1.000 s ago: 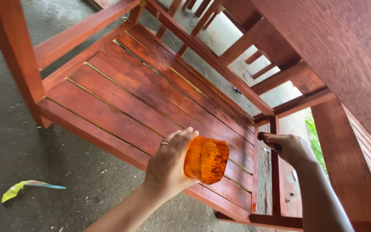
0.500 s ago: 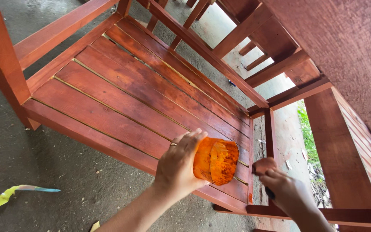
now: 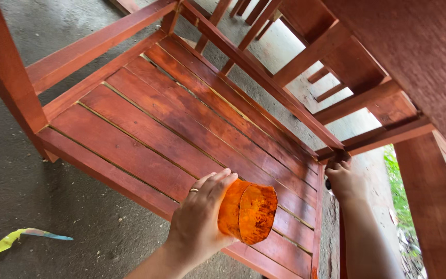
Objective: The person applies a reddish-brown liquid to a wooden chair using a brush and a cut plastic bottle as a container. The person periodically refills the container from a bottle on a nearby table and continues to apply the liquid to the chair's slats and frame.
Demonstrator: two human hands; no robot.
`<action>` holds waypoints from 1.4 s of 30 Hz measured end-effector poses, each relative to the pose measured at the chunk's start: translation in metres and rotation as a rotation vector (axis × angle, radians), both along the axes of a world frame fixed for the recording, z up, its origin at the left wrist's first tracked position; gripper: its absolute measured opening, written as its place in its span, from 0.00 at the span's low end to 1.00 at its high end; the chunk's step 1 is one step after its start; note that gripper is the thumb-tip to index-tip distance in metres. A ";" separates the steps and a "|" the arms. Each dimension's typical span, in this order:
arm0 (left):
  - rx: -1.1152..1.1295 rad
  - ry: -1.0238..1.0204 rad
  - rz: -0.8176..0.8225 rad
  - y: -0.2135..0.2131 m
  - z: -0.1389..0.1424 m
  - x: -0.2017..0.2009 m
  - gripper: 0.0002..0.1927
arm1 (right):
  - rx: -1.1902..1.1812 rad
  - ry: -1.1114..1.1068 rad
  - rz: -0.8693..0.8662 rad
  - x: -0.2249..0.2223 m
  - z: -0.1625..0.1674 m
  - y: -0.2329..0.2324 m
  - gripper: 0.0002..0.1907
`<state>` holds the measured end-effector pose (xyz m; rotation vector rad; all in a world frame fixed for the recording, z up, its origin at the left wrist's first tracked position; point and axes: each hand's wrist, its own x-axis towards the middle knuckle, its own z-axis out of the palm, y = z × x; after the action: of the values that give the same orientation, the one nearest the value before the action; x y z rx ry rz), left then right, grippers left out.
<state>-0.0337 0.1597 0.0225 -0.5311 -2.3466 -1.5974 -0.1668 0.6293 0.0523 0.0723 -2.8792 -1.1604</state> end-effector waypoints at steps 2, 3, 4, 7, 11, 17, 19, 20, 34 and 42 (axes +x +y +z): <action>-0.002 0.005 0.020 -0.003 -0.001 -0.002 0.56 | -0.013 0.005 -0.019 -0.009 0.000 0.001 0.12; -0.006 0.011 0.029 -0.003 0.000 -0.001 0.56 | 0.024 -0.021 -0.031 -0.009 0.000 -0.001 0.12; -0.009 0.021 0.036 -0.003 0.000 0.001 0.55 | 0.063 -0.044 -0.046 -0.005 -0.001 -0.006 0.11; 0.053 0.042 -0.011 -0.002 0.002 0.005 0.55 | 0.056 -0.095 -0.119 0.017 0.001 -0.030 0.09; 0.077 0.090 -0.013 0.004 0.007 0.007 0.53 | -0.006 -0.197 -0.262 0.070 0.023 -0.065 0.10; 0.148 0.100 -0.073 0.014 0.014 0.012 0.54 | -0.834 0.386 -0.140 0.149 0.098 -0.076 0.11; 0.157 0.098 -0.088 0.018 0.015 0.011 0.55 | -0.993 0.566 0.016 0.160 0.103 -0.075 0.09; 0.163 0.103 -0.090 0.019 0.015 0.011 0.55 | -1.072 0.656 0.103 0.161 0.100 -0.074 0.08; 0.122 0.045 -0.021 0.005 -0.002 -0.010 0.55 | -1.493 0.853 -0.312 0.053 0.044 -0.025 0.08; 0.082 -0.012 -0.026 0.005 -0.013 -0.010 0.55 | -1.389 0.760 -0.089 0.030 0.020 0.030 0.10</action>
<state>-0.0439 0.1651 0.0094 -0.5380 -2.2801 -1.7040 -0.1370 0.6591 0.0725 -0.4177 -2.2993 0.8044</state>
